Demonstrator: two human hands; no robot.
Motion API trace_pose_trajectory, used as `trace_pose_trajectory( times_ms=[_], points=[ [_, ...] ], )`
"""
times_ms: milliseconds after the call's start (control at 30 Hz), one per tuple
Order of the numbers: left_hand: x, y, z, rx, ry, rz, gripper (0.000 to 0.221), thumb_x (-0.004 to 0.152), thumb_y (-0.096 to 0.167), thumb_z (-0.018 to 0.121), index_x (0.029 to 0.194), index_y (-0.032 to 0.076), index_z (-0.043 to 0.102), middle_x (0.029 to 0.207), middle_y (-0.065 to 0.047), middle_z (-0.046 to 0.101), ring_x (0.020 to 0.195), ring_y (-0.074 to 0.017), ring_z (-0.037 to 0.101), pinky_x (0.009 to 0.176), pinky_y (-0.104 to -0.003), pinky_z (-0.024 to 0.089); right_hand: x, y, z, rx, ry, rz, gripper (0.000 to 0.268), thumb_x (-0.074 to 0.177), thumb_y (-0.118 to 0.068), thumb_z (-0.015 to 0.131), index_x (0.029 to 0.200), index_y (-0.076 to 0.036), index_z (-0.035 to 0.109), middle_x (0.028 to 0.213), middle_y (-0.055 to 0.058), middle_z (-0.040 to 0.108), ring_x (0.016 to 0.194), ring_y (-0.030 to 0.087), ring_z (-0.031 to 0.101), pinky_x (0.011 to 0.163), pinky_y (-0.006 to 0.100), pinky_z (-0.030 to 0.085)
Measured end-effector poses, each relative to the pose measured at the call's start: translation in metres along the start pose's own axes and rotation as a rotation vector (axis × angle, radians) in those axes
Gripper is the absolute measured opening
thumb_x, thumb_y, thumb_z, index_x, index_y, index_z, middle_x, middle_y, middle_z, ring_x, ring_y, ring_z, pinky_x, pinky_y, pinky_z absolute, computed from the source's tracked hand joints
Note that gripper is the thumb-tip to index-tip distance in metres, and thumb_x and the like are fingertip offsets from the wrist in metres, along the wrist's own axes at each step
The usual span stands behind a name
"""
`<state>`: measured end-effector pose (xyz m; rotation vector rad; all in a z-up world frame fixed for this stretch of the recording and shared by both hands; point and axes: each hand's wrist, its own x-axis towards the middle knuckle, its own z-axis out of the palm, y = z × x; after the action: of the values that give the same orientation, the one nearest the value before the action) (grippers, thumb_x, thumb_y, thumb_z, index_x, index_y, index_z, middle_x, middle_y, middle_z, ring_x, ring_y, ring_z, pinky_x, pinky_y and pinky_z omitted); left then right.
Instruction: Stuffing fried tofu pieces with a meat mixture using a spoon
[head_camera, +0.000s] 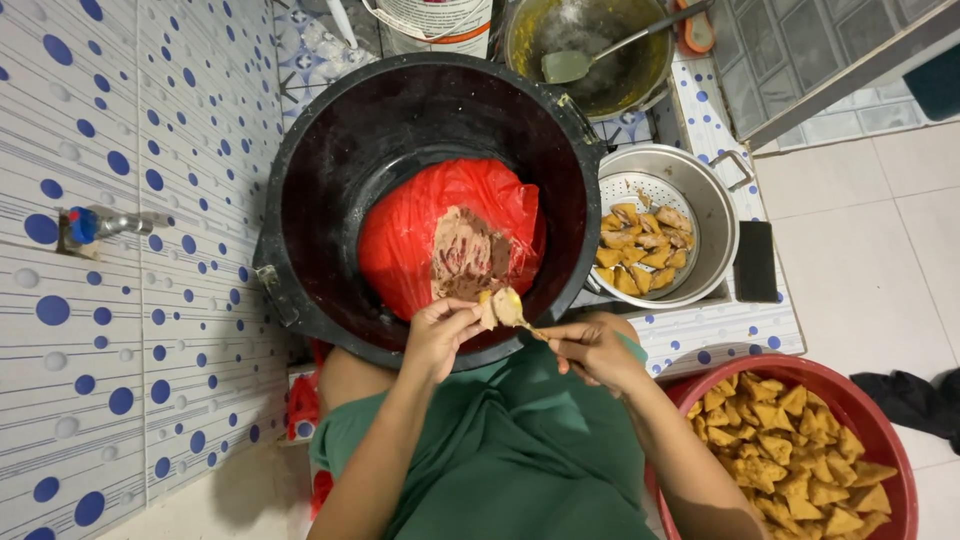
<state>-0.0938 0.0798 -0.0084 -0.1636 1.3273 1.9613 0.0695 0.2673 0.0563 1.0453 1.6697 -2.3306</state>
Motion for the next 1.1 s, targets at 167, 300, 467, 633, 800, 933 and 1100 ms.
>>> trace_pose_trajectory(
  times_ms=[167,300,467,633,800,933,1100],
  points=[
    [0.003,0.006,-0.002,-0.037,0.024,0.01,0.019,0.081,-0.004,0.08,0.098,-0.009,0.075,0.082,-0.011,0.053,0.079,-0.0249,0.068,0.085,-0.051,0.063,-0.004,0.007,-0.01,-0.239,-0.048,-0.045,0.027,0.09,0.002,0.066,0.115,0.006,0.076,0.051,0.02,0.065,0.023,0.012,0.044,0.021,0.021,0.028],
    [0.014,0.002,-0.012,-0.035,0.039,0.053,0.016,0.081,-0.004,0.08,0.096,-0.008,0.074,0.083,-0.01,0.052,0.08,-0.0243,0.066,0.085,-0.052,0.062,0.004,0.018,-0.031,-0.584,0.072,-0.37,0.028,0.09,-0.005,0.067,0.112,-0.013,0.083,0.052,0.009,0.07,0.044,0.016,0.06,0.047,0.027,0.051],
    [0.004,0.01,0.0,-0.026,0.025,0.013,0.018,0.082,-0.004,0.079,0.098,-0.009,0.073,0.087,-0.011,0.053,0.084,-0.0261,0.068,0.086,-0.05,0.063,-0.016,0.005,-0.01,-0.668,0.195,-0.536,0.031,0.089,-0.004,0.07,0.114,-0.017,0.082,0.06,0.004,0.073,0.053,0.013,0.067,0.057,0.024,0.056],
    [0.005,-0.001,-0.002,0.067,-0.053,-0.038,0.021,0.083,-0.003,0.078,0.103,-0.008,0.075,0.087,-0.014,0.059,0.08,-0.0237,0.069,0.08,-0.048,0.065,-0.024,-0.007,0.014,-0.795,0.214,-0.648,0.031,0.092,-0.004,0.066,0.114,-0.017,0.082,0.085,0.008,0.082,0.068,0.023,0.077,0.065,0.033,0.061],
    [0.009,-0.01,-0.009,0.126,-0.108,-0.064,0.019,0.082,-0.005,0.078,0.101,-0.008,0.074,0.083,-0.012,0.059,0.076,-0.0225,0.068,0.076,-0.044,0.066,-0.019,0.017,0.007,-1.254,0.431,-0.704,0.037,0.092,-0.012,0.061,0.121,-0.027,0.077,0.081,0.004,0.076,0.076,0.027,0.075,0.065,0.041,0.062],
    [0.006,-0.003,-0.009,0.059,-0.101,-0.097,0.019,0.083,-0.003,0.077,0.1,-0.009,0.073,0.083,-0.009,0.056,0.076,-0.0209,0.066,0.074,-0.041,0.066,0.012,0.041,-0.016,-1.465,0.62,-0.849,0.045,0.089,-0.012,0.063,0.129,-0.03,0.073,0.083,0.004,0.073,0.086,0.024,0.073,0.072,0.036,0.059],
    [0.009,0.007,-0.012,0.016,-0.027,-0.07,0.021,0.082,-0.001,0.079,0.102,-0.006,0.075,0.084,-0.007,0.054,0.078,-0.0192,0.065,0.077,-0.04,0.065,0.004,0.03,0.0,-0.763,0.31,-0.577,0.028,0.092,-0.003,0.065,0.114,-0.012,0.08,0.061,0.007,0.073,0.061,0.021,0.072,0.059,0.033,0.058]
  ],
)
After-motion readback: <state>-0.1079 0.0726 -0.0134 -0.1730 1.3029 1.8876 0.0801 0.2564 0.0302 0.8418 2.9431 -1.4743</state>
